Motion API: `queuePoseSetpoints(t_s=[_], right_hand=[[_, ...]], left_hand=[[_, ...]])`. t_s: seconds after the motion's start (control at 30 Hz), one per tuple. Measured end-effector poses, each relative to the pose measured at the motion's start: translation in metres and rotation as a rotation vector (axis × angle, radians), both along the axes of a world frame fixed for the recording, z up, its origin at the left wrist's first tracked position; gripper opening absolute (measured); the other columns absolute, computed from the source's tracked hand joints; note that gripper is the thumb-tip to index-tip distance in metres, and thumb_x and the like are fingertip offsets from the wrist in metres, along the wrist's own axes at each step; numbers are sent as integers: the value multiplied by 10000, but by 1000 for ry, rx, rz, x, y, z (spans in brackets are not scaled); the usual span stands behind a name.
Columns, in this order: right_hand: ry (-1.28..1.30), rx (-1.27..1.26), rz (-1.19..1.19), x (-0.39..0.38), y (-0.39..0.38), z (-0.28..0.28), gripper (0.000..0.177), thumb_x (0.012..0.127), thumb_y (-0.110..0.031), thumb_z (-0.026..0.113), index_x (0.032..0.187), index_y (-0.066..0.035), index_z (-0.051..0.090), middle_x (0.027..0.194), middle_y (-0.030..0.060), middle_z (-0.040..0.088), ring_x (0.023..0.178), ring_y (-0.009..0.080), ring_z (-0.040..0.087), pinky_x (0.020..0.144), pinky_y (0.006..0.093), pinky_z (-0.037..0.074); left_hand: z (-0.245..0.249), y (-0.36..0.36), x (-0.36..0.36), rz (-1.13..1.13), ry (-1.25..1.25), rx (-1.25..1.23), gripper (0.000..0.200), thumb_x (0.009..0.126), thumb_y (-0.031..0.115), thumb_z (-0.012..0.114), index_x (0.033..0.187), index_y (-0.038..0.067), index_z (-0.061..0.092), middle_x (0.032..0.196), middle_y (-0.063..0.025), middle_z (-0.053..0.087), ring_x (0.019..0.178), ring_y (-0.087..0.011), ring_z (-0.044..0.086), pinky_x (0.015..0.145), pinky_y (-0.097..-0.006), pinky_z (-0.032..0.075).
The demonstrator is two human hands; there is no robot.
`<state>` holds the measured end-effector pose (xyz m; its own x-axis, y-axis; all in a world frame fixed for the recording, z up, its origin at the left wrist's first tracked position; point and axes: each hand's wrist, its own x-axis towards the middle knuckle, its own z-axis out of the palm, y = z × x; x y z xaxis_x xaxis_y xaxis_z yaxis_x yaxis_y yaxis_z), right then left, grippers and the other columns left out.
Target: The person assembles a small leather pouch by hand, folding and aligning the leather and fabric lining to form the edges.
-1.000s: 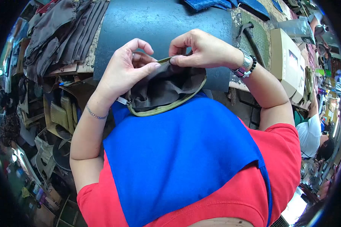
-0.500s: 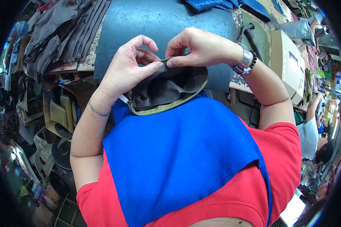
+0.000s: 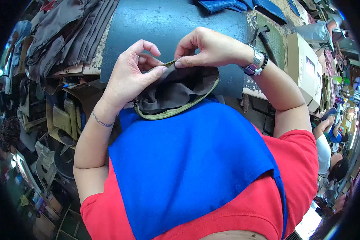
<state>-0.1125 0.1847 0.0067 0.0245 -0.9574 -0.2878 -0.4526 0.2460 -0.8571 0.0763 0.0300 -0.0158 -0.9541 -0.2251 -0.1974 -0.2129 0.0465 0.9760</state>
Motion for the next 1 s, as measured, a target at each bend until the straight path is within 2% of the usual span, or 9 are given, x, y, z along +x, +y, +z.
queuePoseSetpoints(t_s=[0.1,0.4,0.6,1.0], right_hand=[[19,-25,48,-2,-3,-4,269,905,-255,705,912,14,693,746,23,673,700,64,593,651,251,489],[3,-13,72,1,-12,-3,256,909,-255,701,916,1,700,728,14,679,670,65,594,621,252,482],[32,-26,62,0,-13,-6,254,907,-257,701,913,-3,700,728,16,684,669,70,602,619,252,480],[48,-72,140,3,-21,-9,262,912,-264,696,935,-3,689,757,35,696,680,84,605,638,269,491]], left_hand=[[1,1,-1,11,1,42,279,819,22,742,1017,81,553,848,-22,670,800,-53,625,719,-203,503],[-1,0,0,29,0,101,277,835,27,749,1020,75,549,850,-15,669,800,-51,625,737,-194,505],[-8,-7,12,86,19,-15,279,836,13,745,1024,67,546,852,-28,666,784,-48,619,718,-190,507],[-9,-5,9,82,19,53,310,824,28,757,1056,72,555,856,-31,670,766,-49,617,703,-194,503]])
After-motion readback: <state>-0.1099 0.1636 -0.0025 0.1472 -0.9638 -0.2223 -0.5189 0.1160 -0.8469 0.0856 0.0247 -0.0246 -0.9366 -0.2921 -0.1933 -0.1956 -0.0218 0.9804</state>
